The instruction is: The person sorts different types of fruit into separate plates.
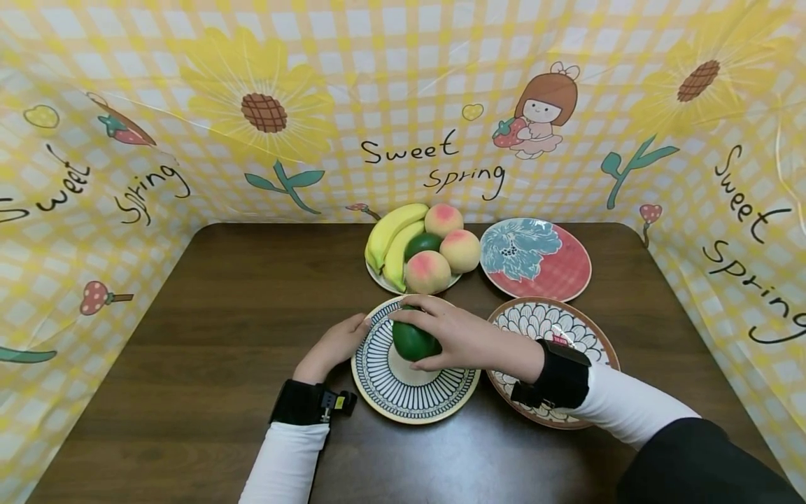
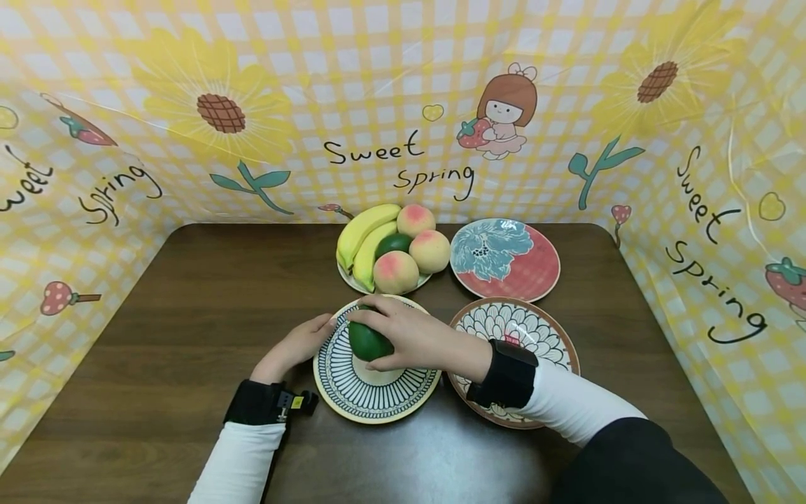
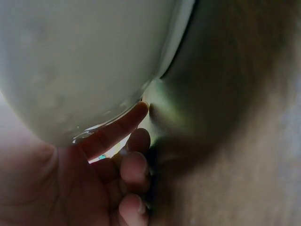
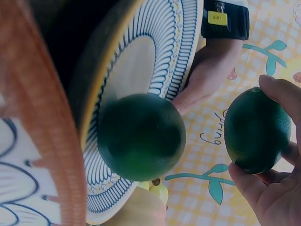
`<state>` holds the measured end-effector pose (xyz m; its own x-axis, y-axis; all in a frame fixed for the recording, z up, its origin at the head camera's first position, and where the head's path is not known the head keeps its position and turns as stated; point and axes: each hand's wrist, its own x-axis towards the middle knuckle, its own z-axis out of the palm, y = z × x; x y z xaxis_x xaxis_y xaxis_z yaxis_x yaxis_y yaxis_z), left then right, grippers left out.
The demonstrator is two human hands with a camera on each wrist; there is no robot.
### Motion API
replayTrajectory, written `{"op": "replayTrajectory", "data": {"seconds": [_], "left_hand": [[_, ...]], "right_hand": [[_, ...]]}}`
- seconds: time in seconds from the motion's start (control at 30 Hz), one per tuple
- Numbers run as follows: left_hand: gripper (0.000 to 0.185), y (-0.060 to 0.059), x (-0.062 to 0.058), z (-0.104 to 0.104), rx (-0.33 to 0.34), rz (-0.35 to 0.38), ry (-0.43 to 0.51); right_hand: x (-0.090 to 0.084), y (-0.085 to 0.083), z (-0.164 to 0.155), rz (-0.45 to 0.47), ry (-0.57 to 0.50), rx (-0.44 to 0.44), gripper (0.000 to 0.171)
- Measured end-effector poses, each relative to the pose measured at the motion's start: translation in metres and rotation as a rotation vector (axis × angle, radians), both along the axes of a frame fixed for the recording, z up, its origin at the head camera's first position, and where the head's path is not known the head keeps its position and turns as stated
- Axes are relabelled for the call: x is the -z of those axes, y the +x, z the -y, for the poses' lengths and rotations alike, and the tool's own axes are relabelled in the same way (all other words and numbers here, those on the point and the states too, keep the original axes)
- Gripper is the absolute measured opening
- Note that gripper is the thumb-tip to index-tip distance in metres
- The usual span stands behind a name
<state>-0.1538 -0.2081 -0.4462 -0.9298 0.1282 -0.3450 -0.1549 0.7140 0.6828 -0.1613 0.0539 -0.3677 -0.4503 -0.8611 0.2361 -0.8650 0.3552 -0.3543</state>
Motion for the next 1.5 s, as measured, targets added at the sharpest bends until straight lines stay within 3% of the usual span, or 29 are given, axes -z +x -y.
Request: {"op": "replayTrajectory", "data": {"seconds": [0.23, 0.47, 0.87, 1.2, 1.5], "left_hand": [[0.042, 0.000, 0.000, 0.000, -0.002, -0.012, -0.004], [0.041, -0.001, 0.000, 0.002, 0.008, -0.023, -0.014], [0.039, -0.001, 0.000, 0.001, -0.015, -0.037, -0.018], [0.040, 0.002, -0.002, 0.000, -0.018, -0.013, -0.015], [0.041, 0.002, 0.000, 0.000, -0.017, -0.013, -0.008]], "right_hand": [[0.008, 0.007, -0.002, -0.069, 0.033, -0.104, 0.070], [0.016, 0.010, -0.002, -0.043, 0.102, -0.180, 0.073], [0.017, 0.014, -0.002, 0.055, 0.314, -0.188, 0.069], [0.024, 0.016, 0.000, 0.017, 0.383, -0.187, 0.069], [0.024, 0.018, 0.002, 0.044, 0.436, -0.190, 0.069]]}}
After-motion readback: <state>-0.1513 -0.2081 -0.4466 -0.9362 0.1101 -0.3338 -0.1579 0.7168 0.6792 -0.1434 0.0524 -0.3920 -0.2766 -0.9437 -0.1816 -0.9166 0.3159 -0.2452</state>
